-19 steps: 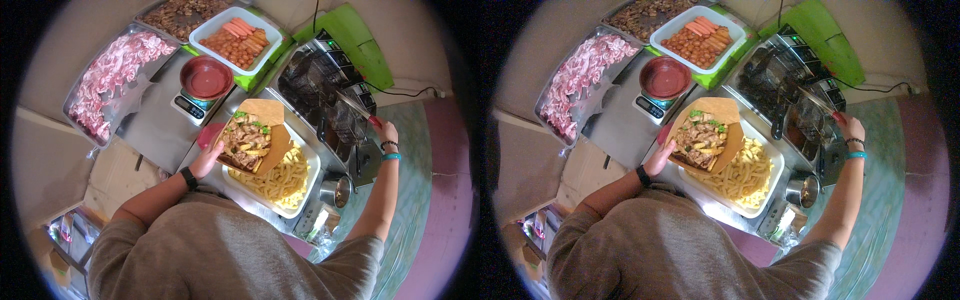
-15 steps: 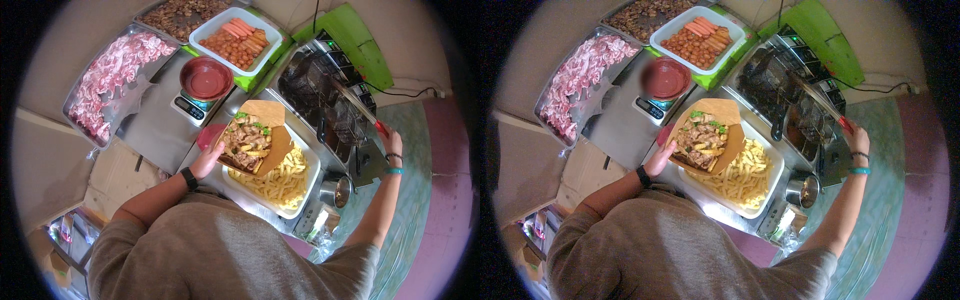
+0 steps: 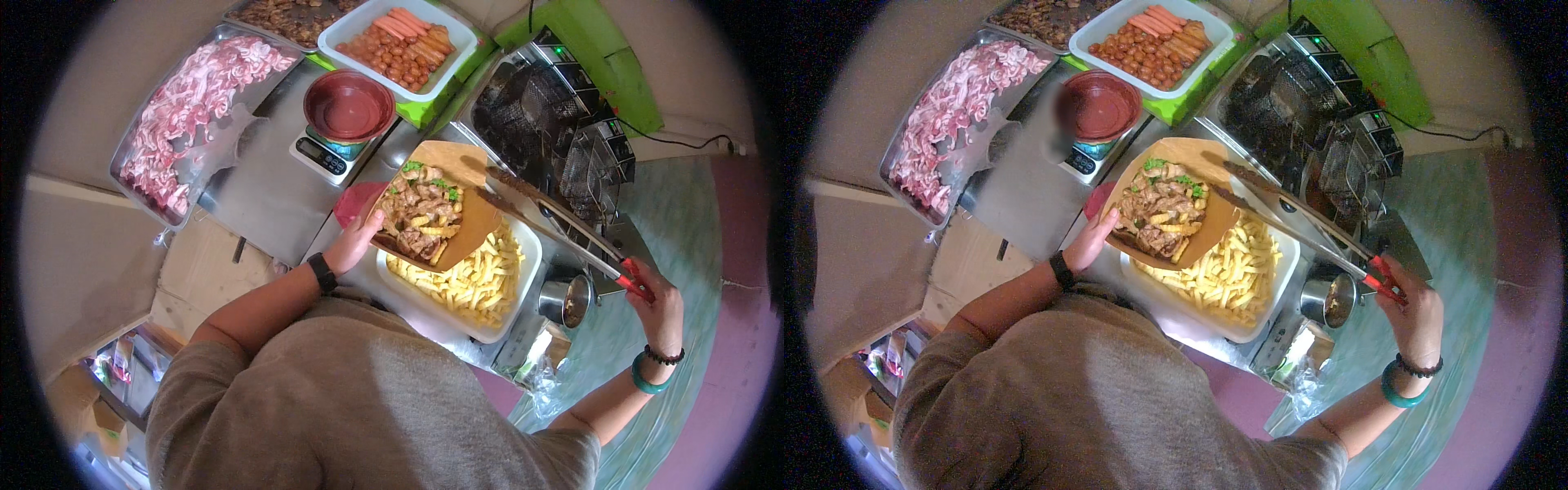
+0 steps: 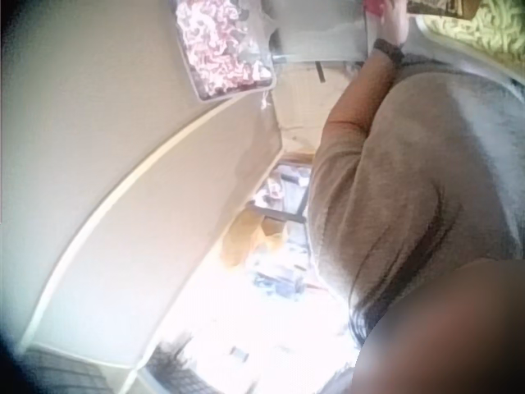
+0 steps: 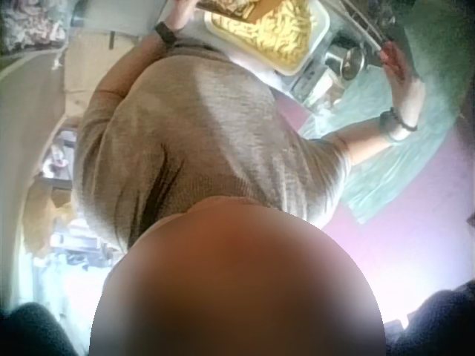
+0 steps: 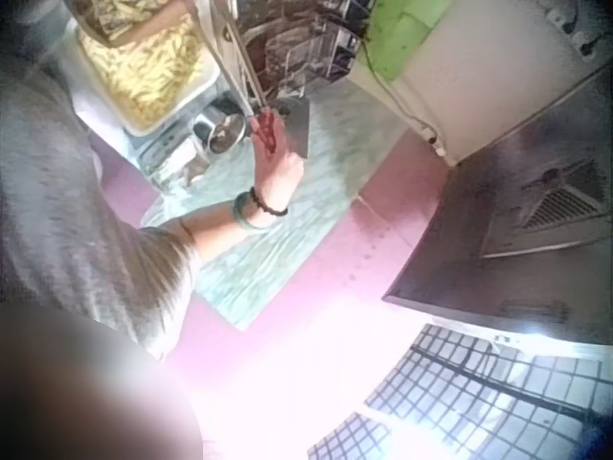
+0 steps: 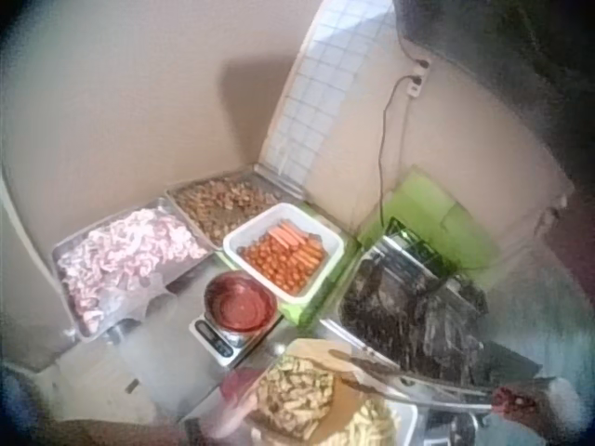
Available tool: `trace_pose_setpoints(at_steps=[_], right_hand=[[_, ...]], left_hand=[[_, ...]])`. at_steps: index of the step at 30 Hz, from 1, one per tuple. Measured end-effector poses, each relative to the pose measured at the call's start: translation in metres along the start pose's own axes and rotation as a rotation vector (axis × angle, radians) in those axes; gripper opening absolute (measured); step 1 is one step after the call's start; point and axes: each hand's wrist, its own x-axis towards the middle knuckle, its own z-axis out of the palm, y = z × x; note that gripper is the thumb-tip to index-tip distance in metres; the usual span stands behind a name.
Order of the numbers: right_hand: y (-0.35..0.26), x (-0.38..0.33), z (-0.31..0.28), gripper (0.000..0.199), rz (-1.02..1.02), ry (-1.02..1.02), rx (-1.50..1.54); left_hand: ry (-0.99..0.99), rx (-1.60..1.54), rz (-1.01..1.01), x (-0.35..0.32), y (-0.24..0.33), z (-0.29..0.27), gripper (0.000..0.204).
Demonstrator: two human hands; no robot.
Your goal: The person fries meat and fries in a deep fryer, then assembles a food order by placing lettuce and the fried items into a paper cone. They add a powdered seasoning and fold the cone to complete the order.
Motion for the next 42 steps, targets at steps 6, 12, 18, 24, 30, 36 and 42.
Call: trace_pose_setpoints(at_steps=[6, 12, 18, 24, 30, 36, 42], right_hand=[[0.049, -0.01, 0.013, 0.04, 0.193, 0.204, 0.141], [0.113, -0.005, 0.039, 0.033, 0.567, 0.249, 0.384], [0.196, 0.029, 0.102, 0.023, 0.738, 0.11, 0.436], [0.203, 0.085, 0.133, 0.023, 0.859, -0.005, 0.439], [0.227, 0.118, 0.155, 0.021, 0.574, 0.078, -0.237], [0.038, 0.071, 0.113, 0.032, 0.055, 0.399, 0.581], [-0.105, 0.024, 0.227, 0.104, -0.121, -0.499, 1.077]], left_hand=[[-0.019, 0.044, 0.028, 0.002, -0.006, -0.004, 0.048], [-0.008, 0.03, 0.038, -0.005, 0.005, 0.003, 0.047], [0.019, -0.077, -0.008, -0.01, 0.001, 0.002, 0.046], [0.138, -0.095, -0.133, -0.018, -0.003, 0.003, 0.046], [0.128, 0.016, 0.006, -0.025, -0.019, -0.009, 0.046], [0.3, -0.075, 0.0, -0.05, -0.008, 0.007, 0.048], [0.439, 0.174, 0.051, -0.073, 0.016, 0.03, 0.052]])
